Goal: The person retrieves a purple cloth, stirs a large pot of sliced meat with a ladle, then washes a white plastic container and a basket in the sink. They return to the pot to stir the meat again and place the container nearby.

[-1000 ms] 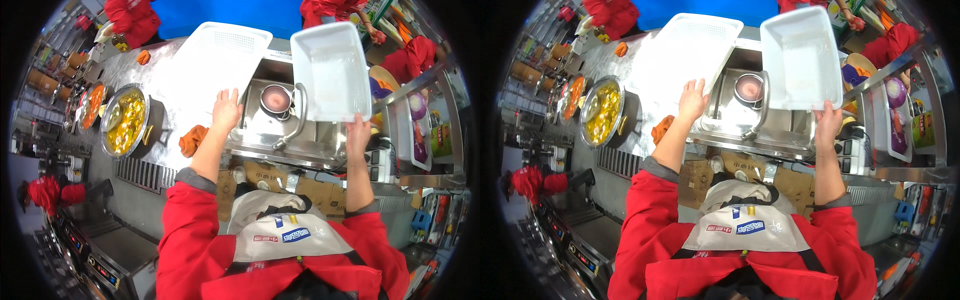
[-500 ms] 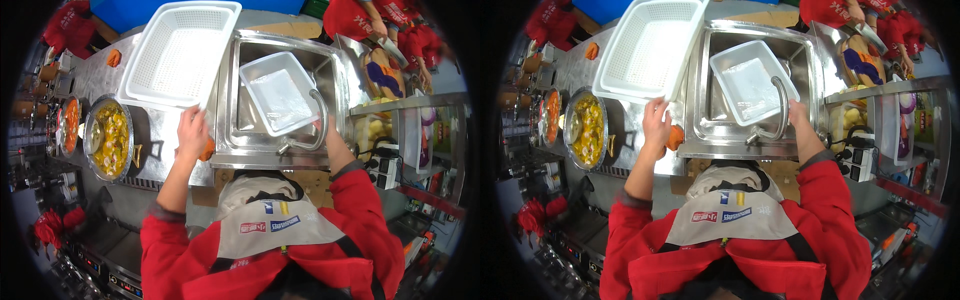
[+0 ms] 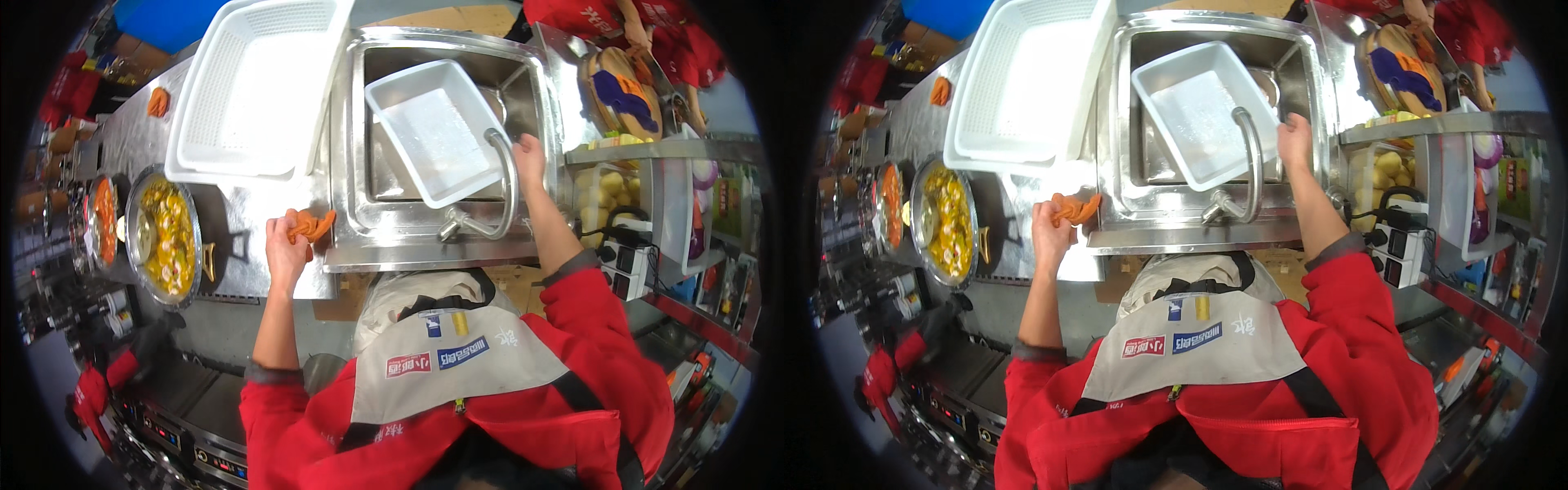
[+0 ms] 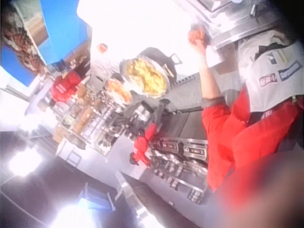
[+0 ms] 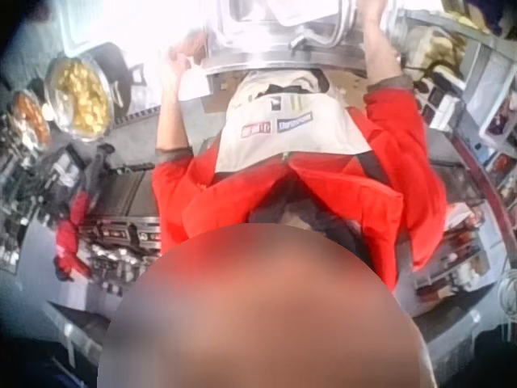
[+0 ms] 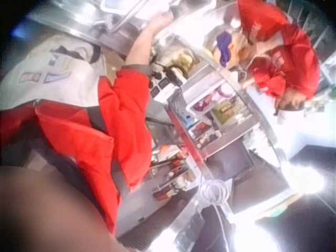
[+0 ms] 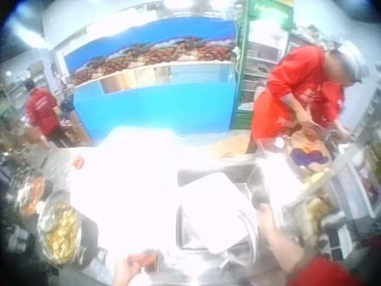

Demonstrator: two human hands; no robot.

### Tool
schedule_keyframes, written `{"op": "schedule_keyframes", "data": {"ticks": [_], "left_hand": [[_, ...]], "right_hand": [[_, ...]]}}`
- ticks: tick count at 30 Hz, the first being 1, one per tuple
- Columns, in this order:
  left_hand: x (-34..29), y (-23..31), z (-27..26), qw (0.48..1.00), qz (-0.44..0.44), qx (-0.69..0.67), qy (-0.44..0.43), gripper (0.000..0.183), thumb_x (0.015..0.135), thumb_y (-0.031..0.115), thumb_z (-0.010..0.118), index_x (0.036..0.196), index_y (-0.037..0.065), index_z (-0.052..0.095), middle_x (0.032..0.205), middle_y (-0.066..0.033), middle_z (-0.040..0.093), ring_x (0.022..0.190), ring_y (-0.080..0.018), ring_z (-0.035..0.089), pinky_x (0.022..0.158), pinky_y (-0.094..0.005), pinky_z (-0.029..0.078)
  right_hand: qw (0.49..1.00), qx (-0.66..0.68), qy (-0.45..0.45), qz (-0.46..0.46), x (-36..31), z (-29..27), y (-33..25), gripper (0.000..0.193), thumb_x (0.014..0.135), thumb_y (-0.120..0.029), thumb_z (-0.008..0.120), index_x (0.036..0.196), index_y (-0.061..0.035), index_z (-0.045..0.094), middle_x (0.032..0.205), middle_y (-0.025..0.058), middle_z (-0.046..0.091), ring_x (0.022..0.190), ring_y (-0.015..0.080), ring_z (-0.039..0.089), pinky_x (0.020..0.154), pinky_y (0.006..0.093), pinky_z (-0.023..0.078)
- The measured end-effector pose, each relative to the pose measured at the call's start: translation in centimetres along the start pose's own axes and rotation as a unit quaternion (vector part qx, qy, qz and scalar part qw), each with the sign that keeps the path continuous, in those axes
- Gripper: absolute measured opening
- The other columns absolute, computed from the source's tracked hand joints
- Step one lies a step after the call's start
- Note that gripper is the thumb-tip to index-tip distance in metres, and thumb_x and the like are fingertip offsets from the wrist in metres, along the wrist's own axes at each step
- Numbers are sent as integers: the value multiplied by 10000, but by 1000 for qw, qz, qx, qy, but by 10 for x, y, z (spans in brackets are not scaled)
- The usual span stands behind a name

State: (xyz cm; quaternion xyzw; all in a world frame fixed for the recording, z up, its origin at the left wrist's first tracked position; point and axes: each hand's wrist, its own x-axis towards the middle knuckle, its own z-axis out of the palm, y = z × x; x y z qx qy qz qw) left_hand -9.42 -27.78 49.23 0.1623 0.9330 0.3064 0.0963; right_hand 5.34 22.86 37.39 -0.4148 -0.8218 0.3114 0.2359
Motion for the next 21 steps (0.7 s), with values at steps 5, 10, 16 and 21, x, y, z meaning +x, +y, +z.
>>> {"op": "schedule_keyframes", "data": {"ticks": [5, 10, 16, 21], "left_hand": [[45, 127, 23, 980, 137, -146, -15, 276, 784, -12, 618, 1055, -27, 567, 1032, -179, 546, 1006, -364, 563, 919, -432, 469], [36, 192, 91, 968, 119, -37, -220, 585, 853, 248, 738, 1297, -35, 483, 1324, -237, 496, 1127, -428, 588, 949, -478, 503], [16, 171, 171, 861, 171, 99, -469, 430, 923, 390, 619, 1044, -15, 700, 977, -247, 705, 933, -428, 672, 853, -473, 532], [33, 152, 168, 811, -32, -101, -575, 324, 877, 309, 667, 907, -12, 697, 793, -199, 673, 704, -387, 634, 722, -415, 544]], "right_hand": [[695, 495, -487, 187, -21, -26, -125, 481, 1010, -360, 569, 1345, -16, 555, 1263, 170, 632, 1087, 256, 660, 939, 419, 552], [701, 549, -377, 255, -24, -8, -154, 442, 981, -312, 617, 1257, 26, 543, 1114, 128, 666, 911, 265, 691, 795, 433, 601], [718, 488, -340, 361, 1, 19, -113, 486, 994, -352, 598, 1304, 9, 499, 1233, 167, 634, 1084, 311, 670, 918, 504, 567], [694, 504, -307, 414, -4, 45, -122, 515, 972, -448, 597, 1268, -29, 553, 1079, 144, 671, 945, 288, 688, 768, 482, 591]]}}
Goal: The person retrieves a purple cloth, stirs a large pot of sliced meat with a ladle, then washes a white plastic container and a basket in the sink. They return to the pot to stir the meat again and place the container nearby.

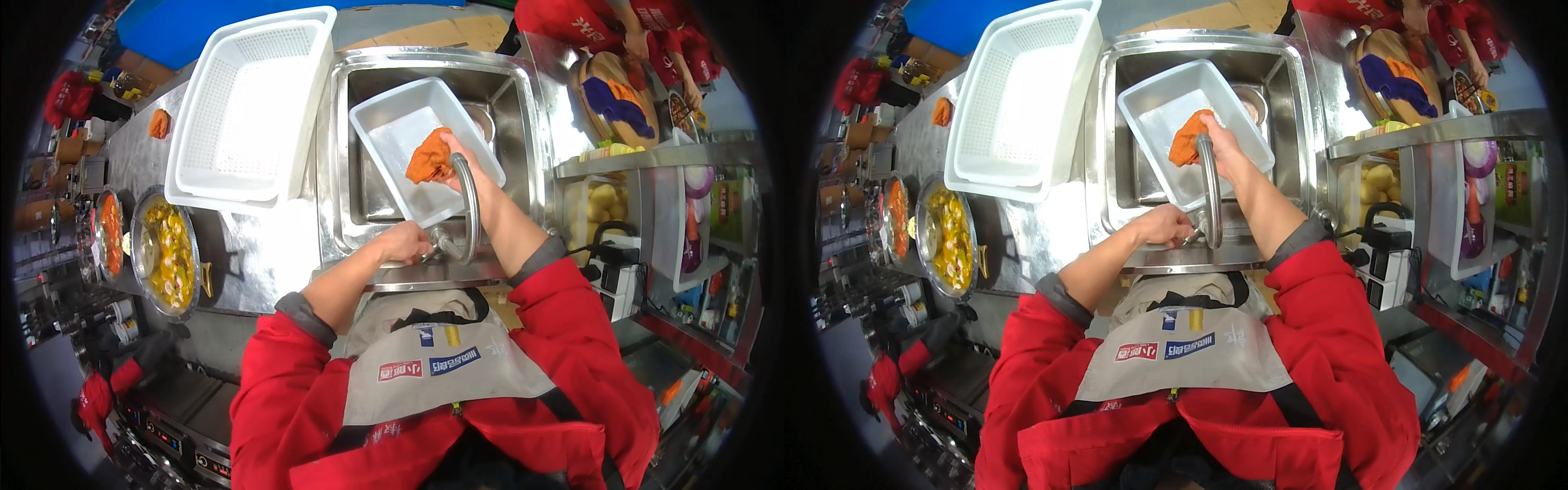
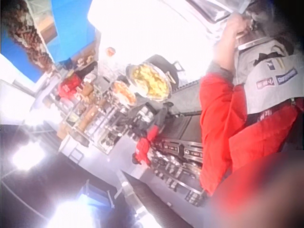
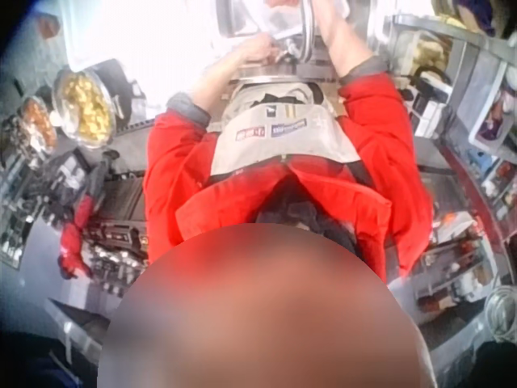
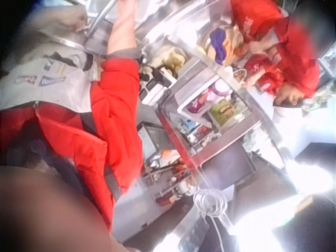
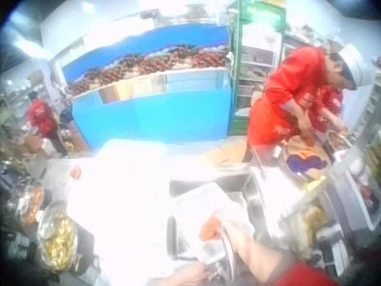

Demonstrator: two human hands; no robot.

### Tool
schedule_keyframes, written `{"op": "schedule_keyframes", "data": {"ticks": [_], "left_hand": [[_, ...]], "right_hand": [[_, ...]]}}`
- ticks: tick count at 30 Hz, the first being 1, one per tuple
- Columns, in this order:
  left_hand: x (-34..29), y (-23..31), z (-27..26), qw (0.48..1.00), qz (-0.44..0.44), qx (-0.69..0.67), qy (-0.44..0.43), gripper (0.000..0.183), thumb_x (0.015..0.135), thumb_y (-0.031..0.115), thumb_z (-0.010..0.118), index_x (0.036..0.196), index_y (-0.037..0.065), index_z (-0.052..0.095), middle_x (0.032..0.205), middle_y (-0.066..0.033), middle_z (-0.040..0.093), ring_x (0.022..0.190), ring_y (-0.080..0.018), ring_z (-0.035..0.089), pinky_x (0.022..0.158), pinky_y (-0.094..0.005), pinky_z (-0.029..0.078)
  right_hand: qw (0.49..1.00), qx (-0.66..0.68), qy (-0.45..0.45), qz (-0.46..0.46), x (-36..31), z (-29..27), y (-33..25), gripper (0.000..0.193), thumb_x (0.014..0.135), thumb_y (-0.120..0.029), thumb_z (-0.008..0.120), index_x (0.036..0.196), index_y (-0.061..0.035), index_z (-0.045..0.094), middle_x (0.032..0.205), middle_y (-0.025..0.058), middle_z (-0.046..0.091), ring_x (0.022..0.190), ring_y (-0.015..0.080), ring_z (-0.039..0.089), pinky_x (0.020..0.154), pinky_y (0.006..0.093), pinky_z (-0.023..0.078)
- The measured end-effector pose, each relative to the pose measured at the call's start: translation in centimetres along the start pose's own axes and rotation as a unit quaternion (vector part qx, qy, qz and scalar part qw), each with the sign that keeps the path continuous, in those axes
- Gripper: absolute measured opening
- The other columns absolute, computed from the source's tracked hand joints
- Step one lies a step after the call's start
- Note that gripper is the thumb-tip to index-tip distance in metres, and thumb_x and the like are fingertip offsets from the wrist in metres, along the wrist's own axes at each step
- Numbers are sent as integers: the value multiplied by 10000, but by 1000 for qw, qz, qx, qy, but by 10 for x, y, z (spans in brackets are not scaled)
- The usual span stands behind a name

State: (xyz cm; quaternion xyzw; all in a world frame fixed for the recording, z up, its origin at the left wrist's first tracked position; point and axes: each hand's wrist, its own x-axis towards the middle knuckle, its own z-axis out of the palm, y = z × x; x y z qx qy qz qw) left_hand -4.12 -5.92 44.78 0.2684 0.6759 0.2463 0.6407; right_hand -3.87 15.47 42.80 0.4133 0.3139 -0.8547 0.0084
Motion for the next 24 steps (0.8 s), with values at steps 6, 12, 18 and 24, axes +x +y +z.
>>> {"op": "schedule_keyframes", "data": {"ticks": [6, 12, 18, 24], "left_hand": [[4, -1, -2, 985, 79, 153, 17, 212, 856, 143, 639, 910, -49, 711, 719, -137, 684, 630, -233, 642, 649, -354, 525], [11, -32, -12, 963, 82, 223, 131, 196, 870, 133, 637, 930, -34, 720, 696, -130, 692, 617, -204, 678, 581, -330, 535], [3, 8, -49, 911, 46, -328, 247, 467, 1014, 415, 514, 1303, 57, 591, 1279, -149, 632, 970, -354, 686, 793, -523, 551], [77, 66, -71, 795, 92, -594, 84, 523, 1036, 476, 469, 1385, 87, 467, 1283, -156, 595, 1082, -293, 650, 889, -441, 576]], "right_hand": [[992, -117, 31, 17, 17, 22, 7, 565, 930, -531, 592, 1195, -32, 615, 1061, 118, 685, 887, 250, 705, 755, 427, 586], [981, -186, -40, -21, 17, 22, 19, 375, 950, -394, 557, 960, -28, 639, 911, 111, 672, 768, 212, 670, 663, 345, 547], [986, -103, -24, -126, 15, 25, 18, 100, 816, -101, 553, 881, -45, 604, 786, 84, 583, 728, 245, 590, 695, 442, 500], [874, -349, 115, -319, -14, 19, -1, 308, 899, -124, 569, 1178, 7, 582, 1113, 175, 614, 1061, 316, 604, 952, 410, 488]]}}
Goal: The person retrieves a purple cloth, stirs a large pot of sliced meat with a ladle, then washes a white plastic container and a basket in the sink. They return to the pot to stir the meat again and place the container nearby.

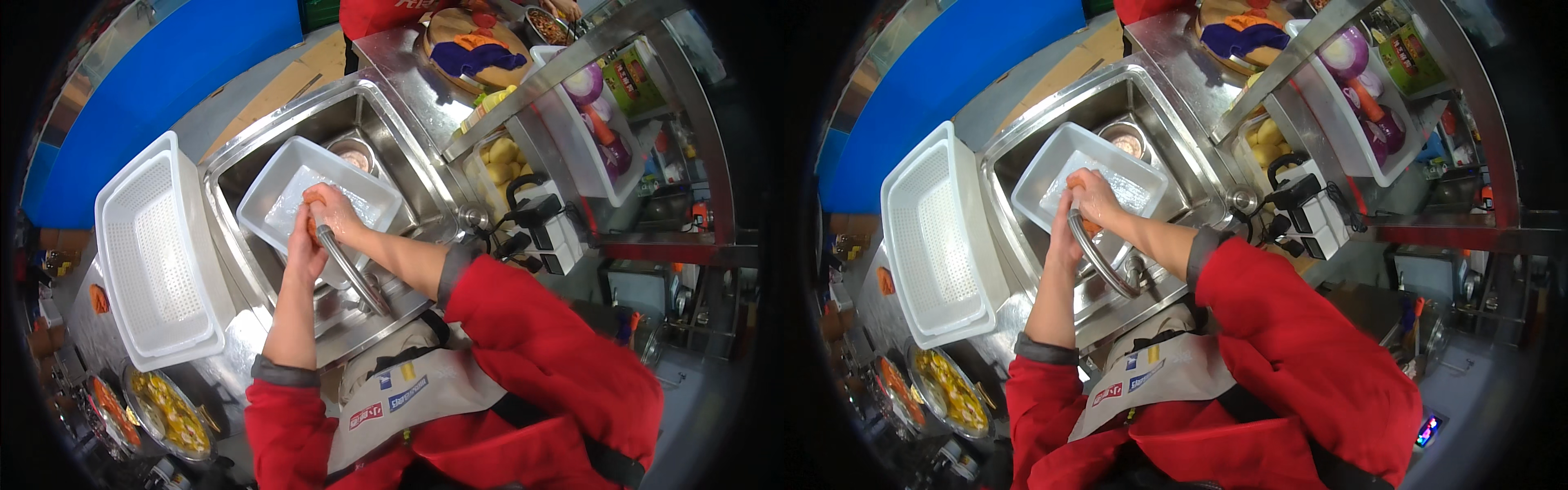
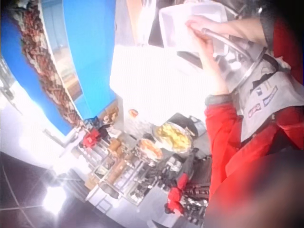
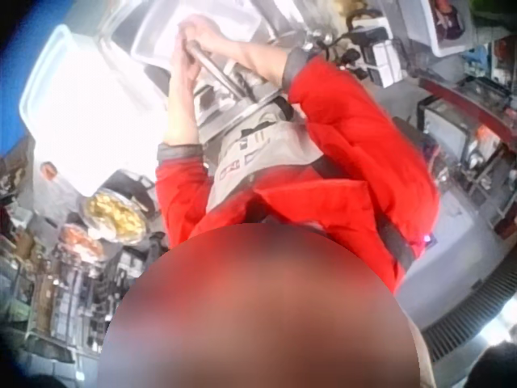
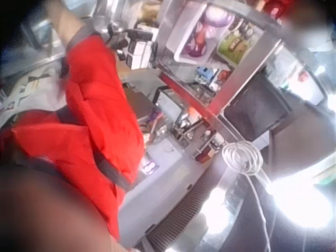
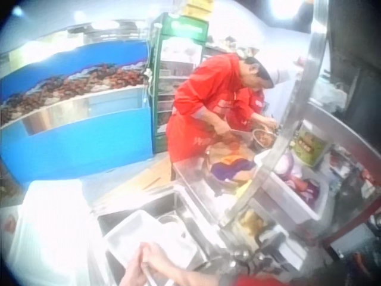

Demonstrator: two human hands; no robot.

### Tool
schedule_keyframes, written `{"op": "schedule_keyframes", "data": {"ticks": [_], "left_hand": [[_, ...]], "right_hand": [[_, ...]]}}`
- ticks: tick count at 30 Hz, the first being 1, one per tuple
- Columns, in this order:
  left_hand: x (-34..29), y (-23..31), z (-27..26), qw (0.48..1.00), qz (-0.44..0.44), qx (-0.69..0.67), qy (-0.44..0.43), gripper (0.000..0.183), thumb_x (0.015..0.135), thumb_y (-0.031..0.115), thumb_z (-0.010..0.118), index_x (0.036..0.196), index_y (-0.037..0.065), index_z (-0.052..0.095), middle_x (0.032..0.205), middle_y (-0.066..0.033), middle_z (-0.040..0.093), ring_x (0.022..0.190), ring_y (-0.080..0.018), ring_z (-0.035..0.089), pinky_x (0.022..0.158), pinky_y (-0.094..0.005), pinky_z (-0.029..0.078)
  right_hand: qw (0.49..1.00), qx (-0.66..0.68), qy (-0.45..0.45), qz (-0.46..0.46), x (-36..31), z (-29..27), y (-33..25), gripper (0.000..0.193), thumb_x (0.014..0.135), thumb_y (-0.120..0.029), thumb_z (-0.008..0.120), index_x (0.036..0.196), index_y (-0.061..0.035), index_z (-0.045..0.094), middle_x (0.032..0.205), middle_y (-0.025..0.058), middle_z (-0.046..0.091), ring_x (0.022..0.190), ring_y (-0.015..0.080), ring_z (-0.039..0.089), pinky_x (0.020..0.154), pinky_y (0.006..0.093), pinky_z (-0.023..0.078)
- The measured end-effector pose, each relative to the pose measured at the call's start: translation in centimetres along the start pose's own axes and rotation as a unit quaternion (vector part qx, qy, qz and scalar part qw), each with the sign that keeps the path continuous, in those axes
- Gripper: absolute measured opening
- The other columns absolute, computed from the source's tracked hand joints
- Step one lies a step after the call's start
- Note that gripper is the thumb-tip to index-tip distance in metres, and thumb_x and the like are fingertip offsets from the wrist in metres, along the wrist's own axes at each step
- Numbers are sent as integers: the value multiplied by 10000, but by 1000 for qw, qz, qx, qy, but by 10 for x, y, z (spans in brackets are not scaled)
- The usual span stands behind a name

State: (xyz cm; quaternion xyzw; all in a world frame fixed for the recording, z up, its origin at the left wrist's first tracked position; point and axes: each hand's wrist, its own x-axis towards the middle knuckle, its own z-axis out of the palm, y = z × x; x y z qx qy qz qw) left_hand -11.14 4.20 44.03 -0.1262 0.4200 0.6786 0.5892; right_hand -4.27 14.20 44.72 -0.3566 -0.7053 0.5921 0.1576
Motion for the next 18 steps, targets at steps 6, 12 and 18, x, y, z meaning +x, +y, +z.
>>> {"op": "schedule_keyframes", "data": {"ticks": [6, 12, 18], "left_hand": [[65, -23, -3, 997, 68, -6, -20, 330, 1010, 265, 536, 1215, 11, 579, 1072, -89, 641, 968, -231, 645, 806, -387, 552], [18, -6, -19, 985, 5, 137, 108, 405, 1004, 330, 530, 1207, -18, 578, 1045, -93, 642, 926, -224, 639, 756, -392, 541], [-16, 81, 27, 457, 133, 879, -18, 356, 954, 304, 526, 945, 12, 729, 976, -180, 696, 830, -383, 642, 776, -509, 529]], "right_hand": [[979, -60, 77, -178, -27, -13, 22, 379, 951, -164, 547, 1319, -72, 534, 1317, 196, 488, 1195, 399, 497, 1057, 437, 409], [973, 186, 33, 130, -5, 39, 50, 232, 1012, -210, 467, 1104, -38, 592, 974, 179, 648, 924, 334, 637, 847, 415, 497], [884, 361, -7, 296, -2, 43, 46, 202, 931, -173, 618, 1022, 6, 622, 940, 135, 676, 896, 218, 646, 743, 351, 535]]}}
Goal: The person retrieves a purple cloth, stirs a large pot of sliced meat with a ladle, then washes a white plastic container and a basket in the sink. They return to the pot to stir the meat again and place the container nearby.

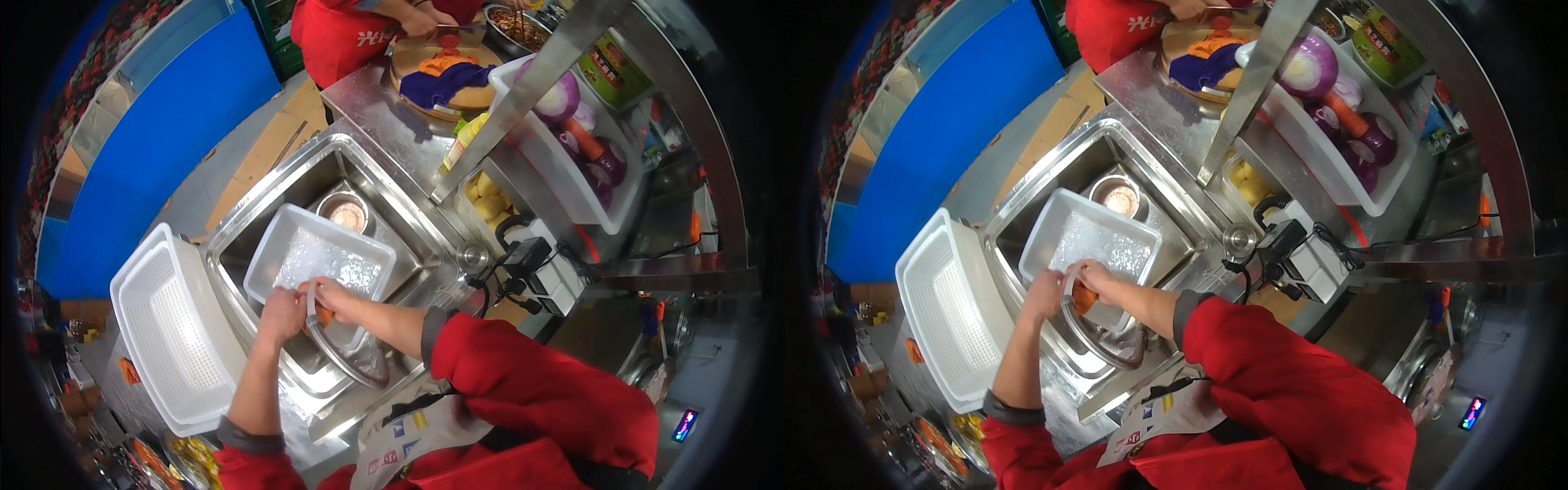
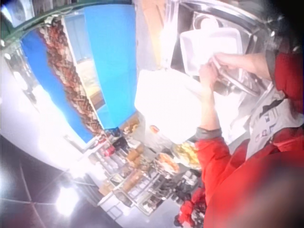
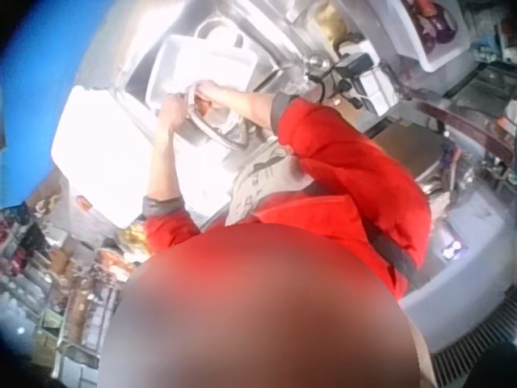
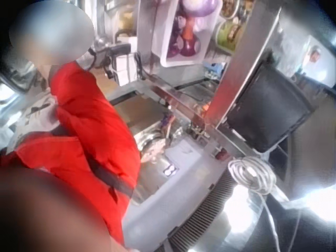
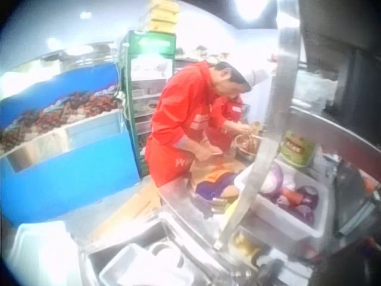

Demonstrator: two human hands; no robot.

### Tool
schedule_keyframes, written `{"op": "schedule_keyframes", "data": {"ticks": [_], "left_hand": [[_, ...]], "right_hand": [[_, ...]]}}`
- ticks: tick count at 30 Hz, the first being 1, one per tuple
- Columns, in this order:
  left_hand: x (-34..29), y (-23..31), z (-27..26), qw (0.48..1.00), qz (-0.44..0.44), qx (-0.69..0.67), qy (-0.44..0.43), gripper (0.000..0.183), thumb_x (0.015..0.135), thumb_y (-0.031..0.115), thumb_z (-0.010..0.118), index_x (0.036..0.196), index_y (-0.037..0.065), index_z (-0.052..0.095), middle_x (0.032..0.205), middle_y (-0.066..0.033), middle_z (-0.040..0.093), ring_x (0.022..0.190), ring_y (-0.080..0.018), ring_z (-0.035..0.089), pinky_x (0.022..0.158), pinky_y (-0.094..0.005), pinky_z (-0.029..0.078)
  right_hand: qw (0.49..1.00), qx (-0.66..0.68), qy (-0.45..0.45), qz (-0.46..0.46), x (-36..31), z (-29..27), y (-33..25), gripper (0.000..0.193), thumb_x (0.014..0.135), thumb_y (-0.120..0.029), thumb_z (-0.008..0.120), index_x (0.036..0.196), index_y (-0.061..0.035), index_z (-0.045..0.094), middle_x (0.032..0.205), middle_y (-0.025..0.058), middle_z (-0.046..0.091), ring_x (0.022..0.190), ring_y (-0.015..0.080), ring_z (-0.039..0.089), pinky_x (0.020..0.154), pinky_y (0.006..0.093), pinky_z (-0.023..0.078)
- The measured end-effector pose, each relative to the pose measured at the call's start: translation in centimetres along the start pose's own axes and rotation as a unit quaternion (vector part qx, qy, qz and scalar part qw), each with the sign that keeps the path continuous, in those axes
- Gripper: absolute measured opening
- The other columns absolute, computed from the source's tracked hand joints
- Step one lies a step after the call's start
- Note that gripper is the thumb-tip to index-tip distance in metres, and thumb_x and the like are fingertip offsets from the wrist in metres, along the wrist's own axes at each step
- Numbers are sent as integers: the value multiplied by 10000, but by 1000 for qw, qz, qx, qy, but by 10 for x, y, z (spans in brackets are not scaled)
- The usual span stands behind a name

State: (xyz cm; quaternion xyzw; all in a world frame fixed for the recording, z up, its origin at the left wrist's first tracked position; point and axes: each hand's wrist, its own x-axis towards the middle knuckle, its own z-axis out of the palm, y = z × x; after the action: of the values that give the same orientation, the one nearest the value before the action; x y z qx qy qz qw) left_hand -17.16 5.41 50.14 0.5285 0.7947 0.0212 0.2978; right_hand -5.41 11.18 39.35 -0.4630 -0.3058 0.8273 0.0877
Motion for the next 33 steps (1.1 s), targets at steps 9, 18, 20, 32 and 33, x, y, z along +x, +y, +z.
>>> {"op": "schedule_keyframes", "data": {"ticks": [9, 18, 20, 32, 33], "left_hand": [[214, 224, -72, 953, 258, -131, -86, 369, 873, 188, 660, 1209, 37, 683, 1169, -174, 702, 1071, -327, 666, 938, -380, 509], [307, 361, -58, 828, 358, -384, -198, 541, 905, 323, 681, 1297, -39, 592, 1179, -164, 699, 1083, -247, 652, 937, -341, 492], [315, 364, -56, 828, 384, -367, -178, 539, 911, 353, 670, 1293, -21, 598, 1180, -170, 699, 1085, -256, 655, 937, -348, 491], [286, 320, -102, 944, 316, -33, 93, 224, 759, 157, 675, 933, 24, 723, 958, -241, 700, 953, -413, 670, 826, -458, 543], [279, 317, -107, 948, 299, -25, 104, 208, 763, 141, 670, 933, 34, 724, 962, -235, 702, 958, -410, 670, 830, -456, 543]], "right_hand": [[931, -336, -23, -142, -41, -62, -10, 341, 815, -233, 681, 1101, -60, 614, 968, 174, 698, 910, 343, 685, 816, 404, 540], [799, -337, 3, -498, -73, -93, -30, 483, 908, -320, 610, 1276, -18, 535, 1120, 237, 655, 1065, 443, 621, 939, 466, 492], [792, -332, 16, -512, -78, -94, -34, 448, 946, -340, 563, 1249, -10, 551, 1095, 228, 655, 1044, 460, 618, 933, 480, 491], [981, -107, 11, -159, -78, -73, -76, 454, 878, -165, 701, 1236, 66, 544, 1074, 118, 671, 971, 176, 651, 884, 313, 518], [980, -100, 17, -172, -77, -70, -82, 445, 879, -172, 696, 1224, 68, 549, 1071, 119, 670, 967, 174, 650, 880, 315, 518]]}}
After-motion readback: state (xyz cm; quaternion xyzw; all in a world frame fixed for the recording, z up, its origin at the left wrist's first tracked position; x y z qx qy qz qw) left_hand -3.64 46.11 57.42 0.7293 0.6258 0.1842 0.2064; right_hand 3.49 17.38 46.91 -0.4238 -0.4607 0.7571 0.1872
